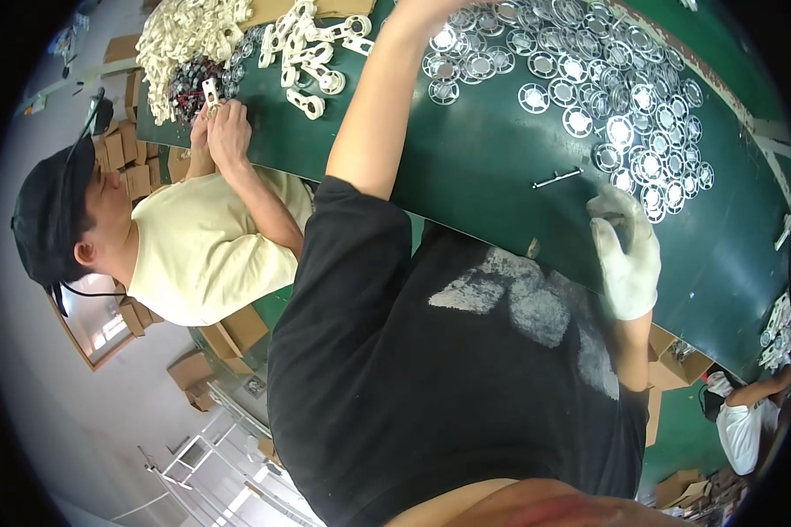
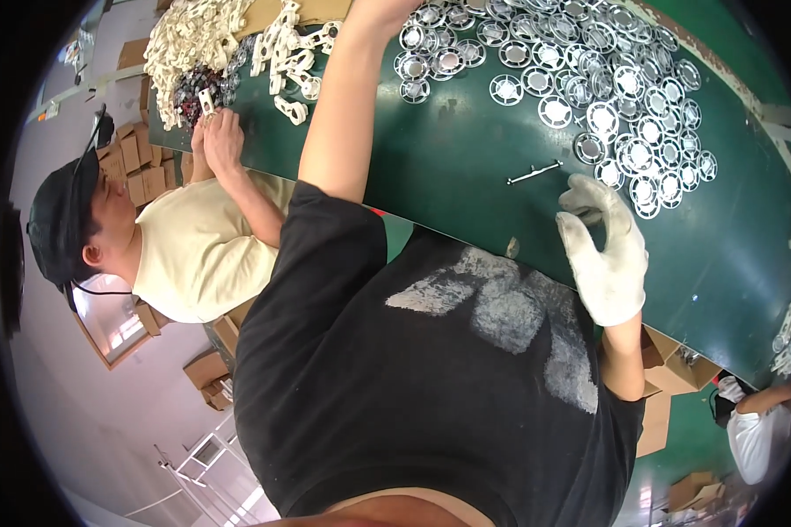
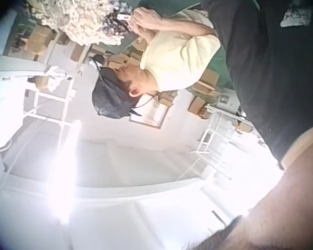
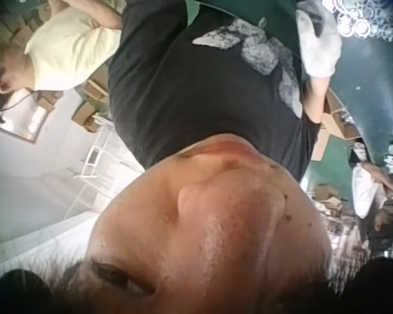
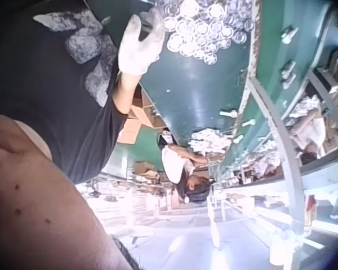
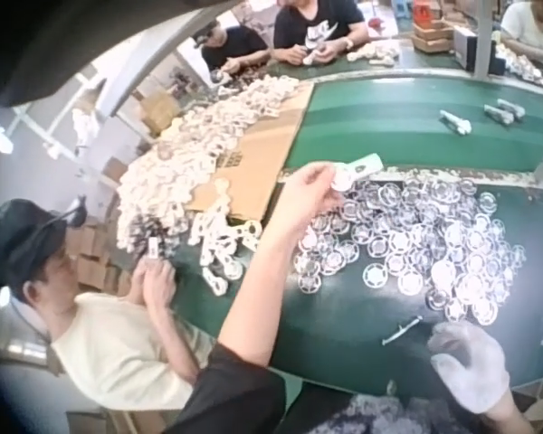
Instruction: The person assembles small circular electronic components into white plastic housings by hand on a production line.
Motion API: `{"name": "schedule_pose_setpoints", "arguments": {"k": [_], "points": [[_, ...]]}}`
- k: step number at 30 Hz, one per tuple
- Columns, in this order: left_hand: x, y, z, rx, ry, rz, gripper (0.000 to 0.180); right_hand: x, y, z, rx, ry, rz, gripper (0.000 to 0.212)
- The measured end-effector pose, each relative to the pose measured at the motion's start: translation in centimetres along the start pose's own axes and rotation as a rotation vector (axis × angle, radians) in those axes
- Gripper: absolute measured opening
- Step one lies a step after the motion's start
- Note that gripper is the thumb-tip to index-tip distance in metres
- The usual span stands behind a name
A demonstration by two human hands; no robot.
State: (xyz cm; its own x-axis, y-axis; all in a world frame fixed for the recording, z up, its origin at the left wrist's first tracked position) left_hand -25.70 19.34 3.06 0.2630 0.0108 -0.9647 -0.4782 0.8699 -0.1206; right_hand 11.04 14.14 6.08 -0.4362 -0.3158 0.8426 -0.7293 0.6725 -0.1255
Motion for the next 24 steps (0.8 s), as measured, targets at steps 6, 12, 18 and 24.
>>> {"name": "schedule_pose_setpoints", "arguments": {"k": [6, 12, 18, 24], "points": [[-5.8, -4.5, -6.6, -0.096, 0.236, 0.167, 0.034, 1.0, 0.1, 1.0, 0.039, -0.049, -0.042, 0.032], [-1.6, -13.1, -9.4, -0.188, 1.271, 0.083, 0.044, 0.9, 0.7, 1.8, 0.078, -0.106, 0.01, 0.029], [-2.8, -17.4, -11.4, -0.419, 0.665, 0.149, 0.031, 3.4, 1.7, 2.4, 0.133, -0.15, -0.092, 0.026], [-3.5, -19.0, -8.3, -0.275, 0.026, 0.107, 0.038, 4.4, 2.6, 2.5, 0.025, -0.221, -0.224, 0.033]]}}
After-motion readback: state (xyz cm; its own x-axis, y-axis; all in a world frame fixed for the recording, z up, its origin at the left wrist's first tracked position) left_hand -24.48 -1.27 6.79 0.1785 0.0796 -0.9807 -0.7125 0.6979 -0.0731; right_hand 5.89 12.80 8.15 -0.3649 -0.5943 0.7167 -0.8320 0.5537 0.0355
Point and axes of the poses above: each hand's wrist, its own y-axis towards the middle knuckle, its own z-axis out of the palm, x = y × z, the point moved 9 cm from there along y, towards the middle knuckle, and after that the axes turned 15 degrees about -y, right-handed, at the moved point
